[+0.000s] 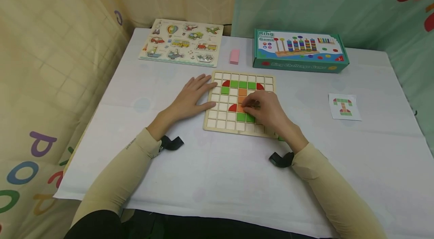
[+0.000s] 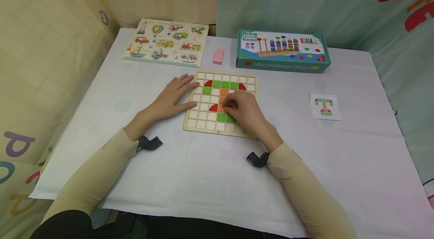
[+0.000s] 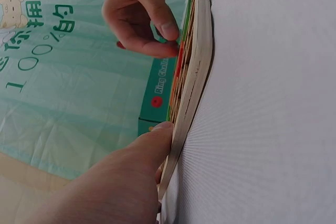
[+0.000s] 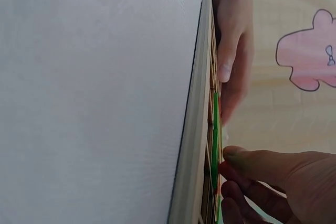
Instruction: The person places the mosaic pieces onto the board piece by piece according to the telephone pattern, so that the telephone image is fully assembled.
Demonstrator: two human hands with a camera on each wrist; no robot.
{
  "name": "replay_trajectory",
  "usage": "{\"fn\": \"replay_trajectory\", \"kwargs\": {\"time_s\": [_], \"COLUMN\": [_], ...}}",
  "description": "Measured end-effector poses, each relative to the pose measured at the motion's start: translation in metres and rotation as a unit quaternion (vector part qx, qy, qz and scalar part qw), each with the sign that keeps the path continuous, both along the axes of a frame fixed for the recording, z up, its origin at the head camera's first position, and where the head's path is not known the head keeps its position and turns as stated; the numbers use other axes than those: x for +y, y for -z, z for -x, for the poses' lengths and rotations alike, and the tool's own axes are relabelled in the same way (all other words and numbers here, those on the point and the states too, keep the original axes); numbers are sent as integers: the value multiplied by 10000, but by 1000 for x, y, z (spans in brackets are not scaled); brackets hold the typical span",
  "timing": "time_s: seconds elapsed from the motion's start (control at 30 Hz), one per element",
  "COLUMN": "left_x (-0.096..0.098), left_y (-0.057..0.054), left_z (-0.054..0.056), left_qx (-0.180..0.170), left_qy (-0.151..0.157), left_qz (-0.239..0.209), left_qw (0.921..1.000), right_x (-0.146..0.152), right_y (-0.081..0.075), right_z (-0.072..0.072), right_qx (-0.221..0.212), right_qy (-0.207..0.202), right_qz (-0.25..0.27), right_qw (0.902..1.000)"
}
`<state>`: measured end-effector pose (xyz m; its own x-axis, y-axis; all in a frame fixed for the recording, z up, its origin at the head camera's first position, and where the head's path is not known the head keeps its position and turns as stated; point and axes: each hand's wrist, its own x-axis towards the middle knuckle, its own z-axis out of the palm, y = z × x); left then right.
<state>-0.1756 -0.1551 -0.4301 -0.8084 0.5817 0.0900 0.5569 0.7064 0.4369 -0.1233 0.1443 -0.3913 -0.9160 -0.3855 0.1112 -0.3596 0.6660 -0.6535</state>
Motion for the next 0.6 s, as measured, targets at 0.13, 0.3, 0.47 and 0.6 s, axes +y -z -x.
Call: {"fn": "replay_trajectory", "kwargs": {"time_s": [0.13, 0.3, 0.47, 0.6], "left_x": [0, 0, 0, -1], "left_y": [-1, -1, -1, 0], "left_z": [-1, -1, 0, 1], "left_qx": [-9, -15, -26, -13], "left_qy": [15, 27, 40, 36], "left_qz": [-1, -26, -28, -11], "left_qw": [10000, 10000, 10000, 10000], "right_x": [9, 30, 57, 78], "right_y": [-1, -2, -4, -8], "right_z": [-4, -9, -20, -34], "right_qx": [-123, -250, -300, -497], "right_qy": [110, 344, 585, 703], "right_qz": [133, 32, -144, -315], "right_qw": [9998, 9991, 9977, 9958]}}
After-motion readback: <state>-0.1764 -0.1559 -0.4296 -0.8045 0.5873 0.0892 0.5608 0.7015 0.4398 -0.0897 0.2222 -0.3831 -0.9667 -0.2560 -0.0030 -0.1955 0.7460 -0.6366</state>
